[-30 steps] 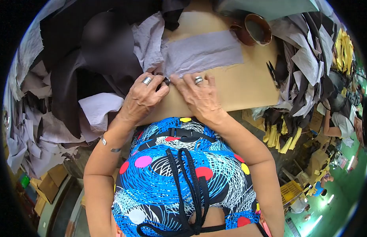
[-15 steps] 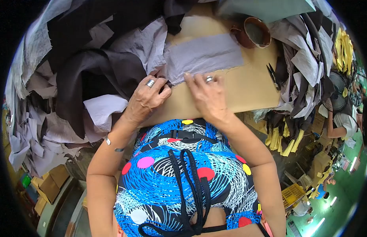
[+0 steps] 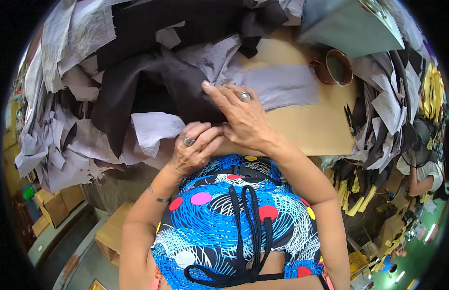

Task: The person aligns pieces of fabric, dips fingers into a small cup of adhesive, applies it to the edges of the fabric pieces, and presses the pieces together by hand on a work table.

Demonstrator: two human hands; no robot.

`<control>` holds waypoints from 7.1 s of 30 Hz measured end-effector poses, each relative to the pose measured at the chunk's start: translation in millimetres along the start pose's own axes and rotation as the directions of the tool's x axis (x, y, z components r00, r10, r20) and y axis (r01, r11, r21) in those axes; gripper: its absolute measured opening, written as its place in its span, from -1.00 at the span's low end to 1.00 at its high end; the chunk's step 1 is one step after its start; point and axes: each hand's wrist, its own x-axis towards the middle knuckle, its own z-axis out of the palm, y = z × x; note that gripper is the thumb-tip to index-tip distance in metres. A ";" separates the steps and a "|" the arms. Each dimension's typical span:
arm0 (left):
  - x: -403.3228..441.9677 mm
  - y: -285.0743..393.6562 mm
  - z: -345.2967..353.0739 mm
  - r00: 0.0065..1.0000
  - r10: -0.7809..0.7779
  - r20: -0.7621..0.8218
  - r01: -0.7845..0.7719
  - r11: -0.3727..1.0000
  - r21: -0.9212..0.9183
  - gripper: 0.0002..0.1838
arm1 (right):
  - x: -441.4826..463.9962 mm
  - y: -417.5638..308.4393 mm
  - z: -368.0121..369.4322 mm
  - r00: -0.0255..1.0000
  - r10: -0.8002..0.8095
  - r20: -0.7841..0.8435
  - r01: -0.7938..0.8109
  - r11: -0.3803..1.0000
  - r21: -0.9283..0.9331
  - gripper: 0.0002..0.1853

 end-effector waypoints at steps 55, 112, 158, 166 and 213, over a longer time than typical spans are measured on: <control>72.5 -54.6 -19.0 0.878 -0.039 0.478 -0.042 0.986 0.159 -0.65 | -42.0 40.0 -42.8 0.748 0.383 -0.542 -0.353 0.921 0.163 -0.17; -34.8 -117.5 -109.1 0.536 -0.745 0.397 0.142 -0.384 -0.912 -0.53 | 30.2 26.4 -64.2 0.819 0.488 -0.301 0.305 0.074 0.949 -0.29; -14.4 -135.2 -115.8 0.441 -0.869 0.225 0.746 0.216 -0.629 -0.70 | -49.6 83.0 -59.1 0.885 0.240 -0.399 -0.345 0.914 -0.215 -0.28; 1.4 -115.3 -131.0 0.511 -0.859 0.030 0.827 0.482 -0.289 -0.70 | -50.2 66.0 -20.9 0.942 0.132 -0.308 -0.223 0.933 -0.283 -0.21; -17.3 -57.7 -102.0 0.574 -0.745 -0.339 0.763 0.637 -0.108 -0.76 | 46.2 -60.5 -90.6 0.885 -0.293 -0.362 0.293 0.954 -0.057 -0.41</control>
